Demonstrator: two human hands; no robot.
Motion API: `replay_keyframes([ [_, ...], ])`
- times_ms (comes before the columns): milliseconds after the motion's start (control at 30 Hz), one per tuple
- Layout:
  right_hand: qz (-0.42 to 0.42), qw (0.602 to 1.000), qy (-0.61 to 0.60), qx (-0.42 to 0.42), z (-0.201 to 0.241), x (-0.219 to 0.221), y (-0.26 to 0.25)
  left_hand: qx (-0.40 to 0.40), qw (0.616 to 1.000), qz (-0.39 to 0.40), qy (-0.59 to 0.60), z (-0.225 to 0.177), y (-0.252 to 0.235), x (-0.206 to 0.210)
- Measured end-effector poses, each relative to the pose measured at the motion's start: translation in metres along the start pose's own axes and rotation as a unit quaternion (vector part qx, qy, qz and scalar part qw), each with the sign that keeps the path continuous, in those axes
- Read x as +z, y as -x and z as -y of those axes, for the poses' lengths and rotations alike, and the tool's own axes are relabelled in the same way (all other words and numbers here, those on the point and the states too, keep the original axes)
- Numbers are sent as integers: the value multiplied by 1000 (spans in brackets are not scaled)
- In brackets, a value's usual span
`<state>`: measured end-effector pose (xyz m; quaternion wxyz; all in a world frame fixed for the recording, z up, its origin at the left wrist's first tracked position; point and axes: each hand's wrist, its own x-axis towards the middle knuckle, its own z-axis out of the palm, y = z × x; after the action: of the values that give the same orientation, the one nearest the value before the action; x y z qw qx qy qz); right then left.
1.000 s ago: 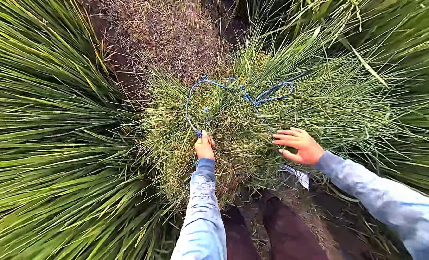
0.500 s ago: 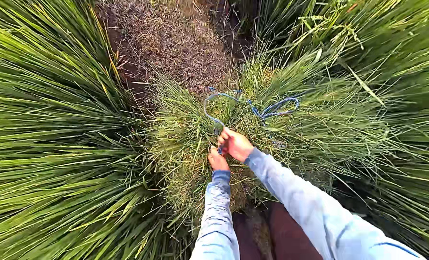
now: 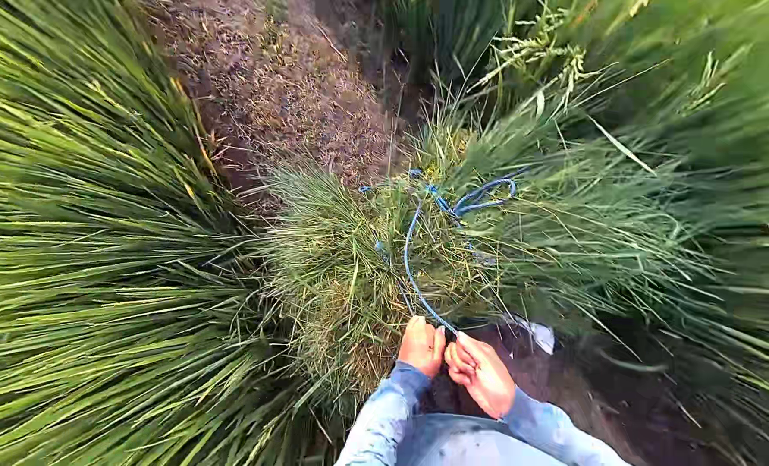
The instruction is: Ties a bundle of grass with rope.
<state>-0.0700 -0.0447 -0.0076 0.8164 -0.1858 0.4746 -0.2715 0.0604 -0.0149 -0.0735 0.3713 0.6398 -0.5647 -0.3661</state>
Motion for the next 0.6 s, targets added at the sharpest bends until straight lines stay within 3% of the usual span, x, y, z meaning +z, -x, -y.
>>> replay_keyframes([
  [67, -16, 999, 12, -25, -7, 4, 4, -19, 999, 44, 21, -3, -9, -17],
  [133, -22, 998, 26, -51, -13, 11, 3, -135, 989, 59, -31, -7, -39, -48],
  [200, -26, 996, 58, -64, -19, 19, 3, -290, 940, 123, -127, -1, -88, -79],
  [267, -29, 989, 122, -77, -25, 25, 6, -386, 858, 259, -219, 12, -128, -89],
  [333, -27, 970, 222, -92, -30, 27, 10, -406, 801, 345, -274, 16, -143, -81],
  [433, -9, 931, 343, -121, -28, 34, 14, -416, 765, 383, -310, 11, -151, -62],
  [500, 25, 908, 388, -156, -22, 42, 14, -419, 754, 392, -319, 16, -152, -56],
  [600, 134, 885, 390, -215, 18, 57, -15, -382, 774, 404, -302, 33, -148, -67],
])
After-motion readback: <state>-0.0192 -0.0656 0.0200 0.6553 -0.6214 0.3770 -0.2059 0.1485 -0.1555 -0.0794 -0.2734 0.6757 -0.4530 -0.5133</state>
